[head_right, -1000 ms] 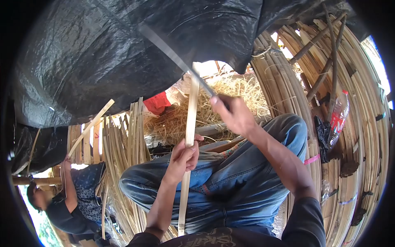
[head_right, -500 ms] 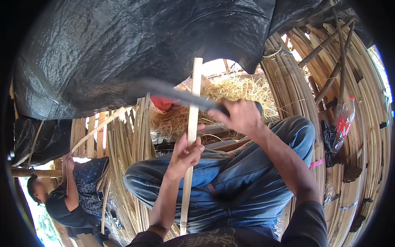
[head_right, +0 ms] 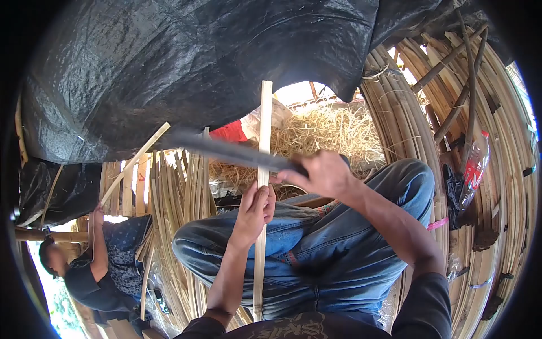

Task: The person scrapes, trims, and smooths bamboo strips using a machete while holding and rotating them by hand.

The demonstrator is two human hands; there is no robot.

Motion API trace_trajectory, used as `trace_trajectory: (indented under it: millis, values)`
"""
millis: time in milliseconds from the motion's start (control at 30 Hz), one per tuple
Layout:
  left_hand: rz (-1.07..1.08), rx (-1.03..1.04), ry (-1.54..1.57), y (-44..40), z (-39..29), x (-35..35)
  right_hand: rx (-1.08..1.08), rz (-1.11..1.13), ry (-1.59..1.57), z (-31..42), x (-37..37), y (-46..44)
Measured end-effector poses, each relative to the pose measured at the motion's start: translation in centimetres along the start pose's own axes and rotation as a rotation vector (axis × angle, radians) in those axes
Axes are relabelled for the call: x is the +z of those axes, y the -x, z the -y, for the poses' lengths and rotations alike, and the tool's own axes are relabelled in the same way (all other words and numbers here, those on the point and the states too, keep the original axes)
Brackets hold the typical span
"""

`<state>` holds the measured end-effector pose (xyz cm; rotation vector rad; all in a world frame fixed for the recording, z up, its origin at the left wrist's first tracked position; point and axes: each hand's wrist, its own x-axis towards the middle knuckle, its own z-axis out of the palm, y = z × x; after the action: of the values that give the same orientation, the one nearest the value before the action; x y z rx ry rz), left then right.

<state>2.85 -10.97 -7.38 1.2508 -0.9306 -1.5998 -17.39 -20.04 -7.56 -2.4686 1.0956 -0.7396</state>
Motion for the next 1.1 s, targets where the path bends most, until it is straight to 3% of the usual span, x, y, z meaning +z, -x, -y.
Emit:
trace_trajectory:
  millis: [100, 167, 267, 367, 433, 500, 533, 600, 633, 700, 767, 867, 900, 967, 1100]
  values:
    - [-0.085, 0.086, -0.095, 0.1, 1.6, -0.1, -0.17, -0.024, 0.183, 1.1, 0.4, -0.1]
    - [0.003, 0.04, -0.107, 0.4, 0.1, 0.3, -0.14, -0.01, 0.157, 0.3, 0.4, -0.4]
    - [0.044, 0.019, -0.084, 0.4, -0.3, 0.5, 0.113, -0.07, 0.107, -1.6, 0.9, -0.7]
    - [0.054, 0.037, -0.11, 0.4, 0.0, 0.8, 0.154, -0.036, 0.081, -1.8, 0.7, -0.1]
    - [0.054, 0.037, -0.109, 0.2, 0.4, 0.7, 0.003, 0.027, 0.085, -1.1, 0.8, 0.4]
    - [-0.01, 0.037, -0.148, 0.2, 0.9, 0.6, -0.286, -0.124, 0.201, -1.1, 1.3, 0.1]
    - [-0.016, 0.03, -0.15, 0.3, 0.7, 0.6, -0.286, -0.122, 0.192, -1.0, 1.1, -0.1]
    - [0.02, 0.007, -0.101, 0.4, -0.2, 0.9, -0.092, 0.022, 0.184, -0.9, 0.2, -0.6]
    - [0.019, 0.005, -0.101, 0.5, -0.3, 0.9, -0.092, 0.023, 0.183, -1.4, 0.1, -1.0]
    - [0.04, 0.04, -0.122, 0.4, -0.4, 1.2, 0.199, -0.062, 0.088, -2.7, -0.1, -1.5]
    - [0.06, 0.042, -0.132, 0.5, -0.3, 1.3, 0.186, -0.16, 0.072, -3.2, -0.3, -1.1]
    - [0.069, 0.02, -0.139, 0.2, 0.0, 1.1, 0.119, 0.107, -0.034, -1.6, -0.7, 0.3]
    - [0.055, -0.009, -0.131, 0.3, 0.1, 1.0, -0.004, 0.05, 0.011, -1.3, -0.2, 0.2]
    - [0.035, -0.001, -0.124, 0.4, 0.1, 1.0, -0.031, 0.077, 0.082, -0.9, -0.7, -0.1]
    - [0.005, -0.012, -0.091, 0.2, -0.9, 1.1, 0.042, 0.075, 0.078, -0.9, -0.2, -0.9]
